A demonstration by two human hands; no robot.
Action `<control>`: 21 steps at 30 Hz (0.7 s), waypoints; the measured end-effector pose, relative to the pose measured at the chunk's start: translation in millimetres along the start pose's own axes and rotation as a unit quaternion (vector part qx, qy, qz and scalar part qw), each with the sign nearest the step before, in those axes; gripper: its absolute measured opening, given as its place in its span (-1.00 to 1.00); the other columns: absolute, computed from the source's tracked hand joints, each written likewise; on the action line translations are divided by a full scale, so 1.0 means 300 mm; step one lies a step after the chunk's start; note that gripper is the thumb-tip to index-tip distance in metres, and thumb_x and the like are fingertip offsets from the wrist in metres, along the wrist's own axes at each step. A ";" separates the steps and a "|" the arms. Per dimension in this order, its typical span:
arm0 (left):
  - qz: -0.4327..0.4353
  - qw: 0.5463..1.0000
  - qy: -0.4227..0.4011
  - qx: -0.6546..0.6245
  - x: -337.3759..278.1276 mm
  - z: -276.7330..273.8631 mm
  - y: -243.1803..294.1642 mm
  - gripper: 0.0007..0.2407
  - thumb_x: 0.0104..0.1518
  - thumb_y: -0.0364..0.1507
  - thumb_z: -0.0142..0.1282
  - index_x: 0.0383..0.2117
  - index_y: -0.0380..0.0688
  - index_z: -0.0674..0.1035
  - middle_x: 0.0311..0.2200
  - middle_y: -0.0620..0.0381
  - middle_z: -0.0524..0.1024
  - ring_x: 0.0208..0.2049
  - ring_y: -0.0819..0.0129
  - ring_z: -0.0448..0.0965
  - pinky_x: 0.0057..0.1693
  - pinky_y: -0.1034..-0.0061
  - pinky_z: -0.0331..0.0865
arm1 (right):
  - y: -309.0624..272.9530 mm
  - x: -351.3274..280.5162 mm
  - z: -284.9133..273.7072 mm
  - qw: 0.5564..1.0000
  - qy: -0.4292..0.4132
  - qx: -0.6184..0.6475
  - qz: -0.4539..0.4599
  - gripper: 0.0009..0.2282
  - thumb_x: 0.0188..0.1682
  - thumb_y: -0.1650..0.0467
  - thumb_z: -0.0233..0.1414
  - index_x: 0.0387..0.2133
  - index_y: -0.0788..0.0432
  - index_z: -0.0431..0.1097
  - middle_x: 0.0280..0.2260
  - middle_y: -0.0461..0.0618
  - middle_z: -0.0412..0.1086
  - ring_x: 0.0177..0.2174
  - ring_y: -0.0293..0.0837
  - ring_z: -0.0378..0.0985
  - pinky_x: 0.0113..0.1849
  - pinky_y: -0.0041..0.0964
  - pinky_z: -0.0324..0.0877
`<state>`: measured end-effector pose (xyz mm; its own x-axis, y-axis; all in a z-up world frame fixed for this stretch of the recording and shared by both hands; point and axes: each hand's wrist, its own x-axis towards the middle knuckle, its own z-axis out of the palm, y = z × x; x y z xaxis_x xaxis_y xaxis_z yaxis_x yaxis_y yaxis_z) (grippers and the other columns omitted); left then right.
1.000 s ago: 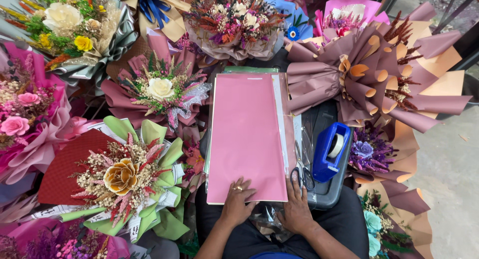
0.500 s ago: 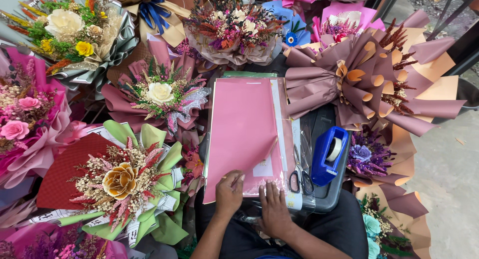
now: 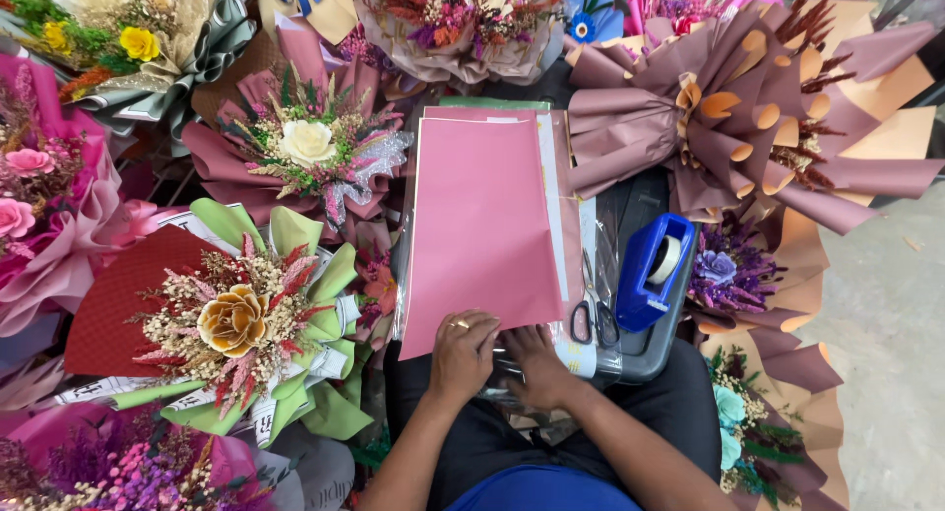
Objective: The person organizes and folds sheets of wrapping paper by hand while surrounded by bouquets.
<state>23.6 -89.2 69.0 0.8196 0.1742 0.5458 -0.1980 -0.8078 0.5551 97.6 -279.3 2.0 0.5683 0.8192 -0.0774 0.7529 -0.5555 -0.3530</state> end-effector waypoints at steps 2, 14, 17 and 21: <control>0.017 0.999 0.008 0.025 -0.042 0.009 0.026 -0.86 0.26 -0.38 0.30 -0.12 0.07 0.82 -0.13 0.18 0.77 0.09 0.07 0.71 0.31 0.06 0.37 | 0.262 0.016 0.210 0.984 0.052 0.161 0.054 -0.44 0.00 0.17 0.15 0.25 0.17 0.35 0.19 0.27 0.29 0.22 0.29 0.27 0.19 0.29 0.12; -0.012 0.991 -0.110 0.071 -0.247 0.104 0.010 -0.82 0.24 -0.37 0.29 -0.07 0.07 0.78 0.04 0.16 0.72 0.22 0.01 0.57 0.40 -0.24 0.14 | 0.138 -0.045 -0.209 0.617 0.124 0.699 0.339 -0.49 0.12 0.52 0.12 0.39 0.19 0.30 0.08 0.30 0.59 -0.06 0.18 0.68 0.03 0.08 0.63; -0.013 0.991 -0.105 0.077 -0.256 0.089 0.011 -0.85 0.25 -0.34 0.30 -0.10 0.09 0.77 0.02 0.21 0.71 0.23 0.03 0.56 0.40 -0.25 0.11 | 0.139 -0.036 -0.222 0.618 0.126 0.697 0.342 -0.45 0.11 0.53 0.13 0.42 0.20 0.26 0.10 0.30 0.58 -0.04 0.20 0.69 0.05 0.09 0.63; -0.015 0.994 -0.048 0.102 -0.260 0.073 0.007 -0.88 0.28 -0.31 0.28 -0.15 0.11 0.78 -0.04 0.23 0.73 0.16 0.03 0.62 0.40 -0.23 0.15 | 0.209 0.011 -0.179 0.645 0.154 0.674 0.326 -0.44 0.11 0.52 0.14 0.44 0.22 0.30 0.03 0.25 0.63 -0.10 0.12 0.71 0.02 0.00 0.63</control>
<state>-28.7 -116.7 13.8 0.8726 0.1535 0.4638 -0.0679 -0.9021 0.4261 164.6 -319.1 29.6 0.8138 0.2912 -0.5029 -0.5334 0.0308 -0.8453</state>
